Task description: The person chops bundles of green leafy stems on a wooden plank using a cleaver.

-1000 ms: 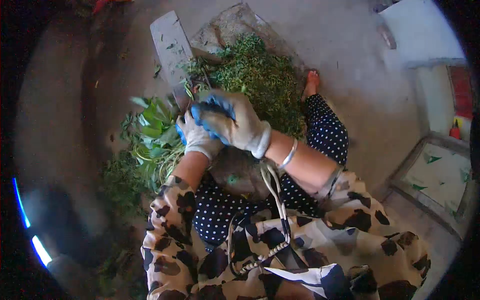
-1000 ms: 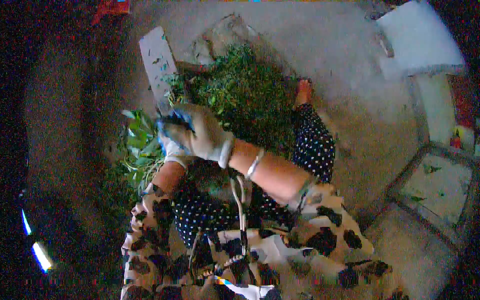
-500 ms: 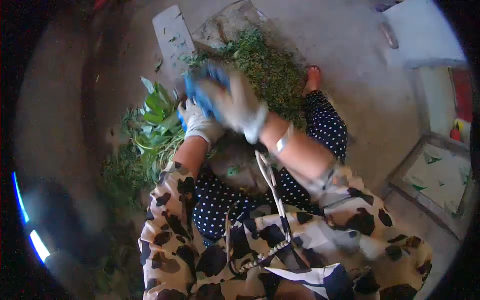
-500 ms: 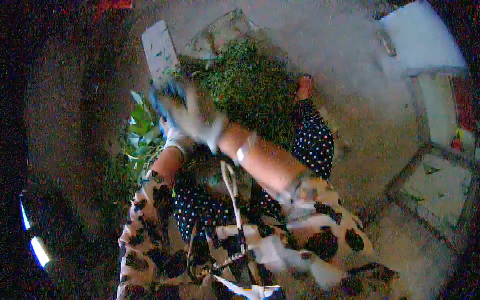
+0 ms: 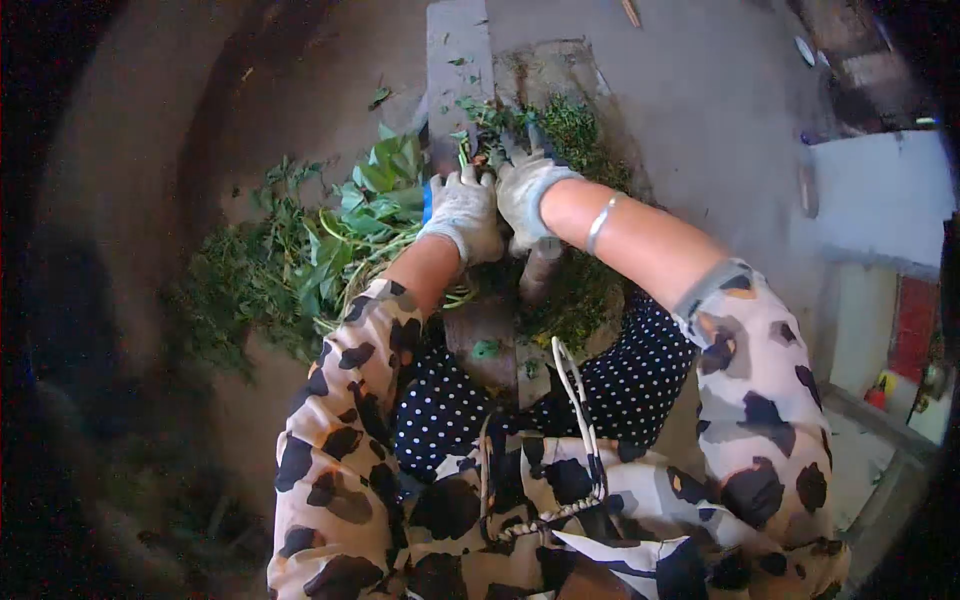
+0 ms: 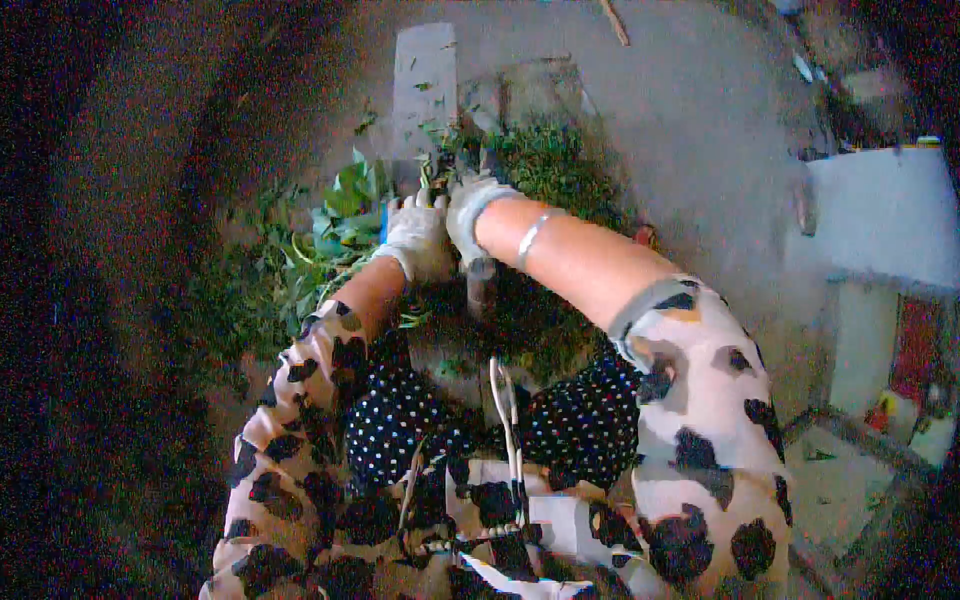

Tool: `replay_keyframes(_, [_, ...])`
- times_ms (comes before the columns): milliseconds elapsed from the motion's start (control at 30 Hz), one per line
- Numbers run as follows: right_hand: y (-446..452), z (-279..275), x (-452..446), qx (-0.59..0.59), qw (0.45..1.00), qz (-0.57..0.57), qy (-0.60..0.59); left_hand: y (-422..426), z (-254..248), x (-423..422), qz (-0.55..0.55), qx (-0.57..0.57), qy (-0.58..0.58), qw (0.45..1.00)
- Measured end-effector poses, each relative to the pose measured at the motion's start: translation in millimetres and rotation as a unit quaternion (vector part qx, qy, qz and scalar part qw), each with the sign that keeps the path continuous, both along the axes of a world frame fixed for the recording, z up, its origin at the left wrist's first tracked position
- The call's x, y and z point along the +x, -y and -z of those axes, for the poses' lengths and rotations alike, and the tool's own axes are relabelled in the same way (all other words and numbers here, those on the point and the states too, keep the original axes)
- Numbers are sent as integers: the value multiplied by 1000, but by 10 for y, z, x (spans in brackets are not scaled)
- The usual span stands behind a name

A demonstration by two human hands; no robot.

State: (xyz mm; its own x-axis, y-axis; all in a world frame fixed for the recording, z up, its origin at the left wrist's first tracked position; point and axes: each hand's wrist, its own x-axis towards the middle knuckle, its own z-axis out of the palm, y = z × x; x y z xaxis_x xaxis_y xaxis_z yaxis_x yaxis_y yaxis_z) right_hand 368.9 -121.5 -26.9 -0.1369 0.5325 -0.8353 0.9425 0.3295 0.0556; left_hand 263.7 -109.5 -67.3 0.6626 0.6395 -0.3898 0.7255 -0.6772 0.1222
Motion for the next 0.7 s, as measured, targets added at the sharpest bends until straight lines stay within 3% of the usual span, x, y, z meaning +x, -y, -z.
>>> replay_keyframes(133, [-106,64,-138,-75,995,-55,41,-6,-58,-42,-23,-30,59,998])
replay_keyframes(200, [1,-71,-158,20,990,-110,87,-18,-90,-57,1,-36,60,998])
replay_keyframes(233, [19,-81,-166,25,992,-78,98,-16,-87,-89,20,-29,79,996])
replay_keyframes(267, [23,31,-151,27,992,-79,98,-79,-187,-121,67,-64,37,995])
replay_keyframes(333, [-58,526,53,-30,981,-125,143,-125,-168,-103,60,-110,41,991])
replay_keyframes(367, [-90,499,69,-53,975,-205,70,-161,-262,-155,95,-55,16,994])
replay_keyframes(400, [-51,475,89,-55,974,-206,70,-187,-312,-224,130,-2,-10,991])
replay_keyframes(467, [66,193,116,4,994,-93,49,-181,-228,-237,99,-10,-5,995])
replay_keyframes(600, [89,-459,-28,96,987,-126,28,52,-24,-224,52,2,-59,997])
replay_keyframes(633, [-8,-421,33,83,991,-78,-68,84,-81,-216,25,-13,-67,997])
replay_keyframes(667, [-88,-332,-33,144,980,-32,-134,99,-64,-334,-9,-27,-76,997])
replay_keyframes(700, [-141,-251,-65,145,979,-49,-136,203,-65,-360,-2,24,-69,997])
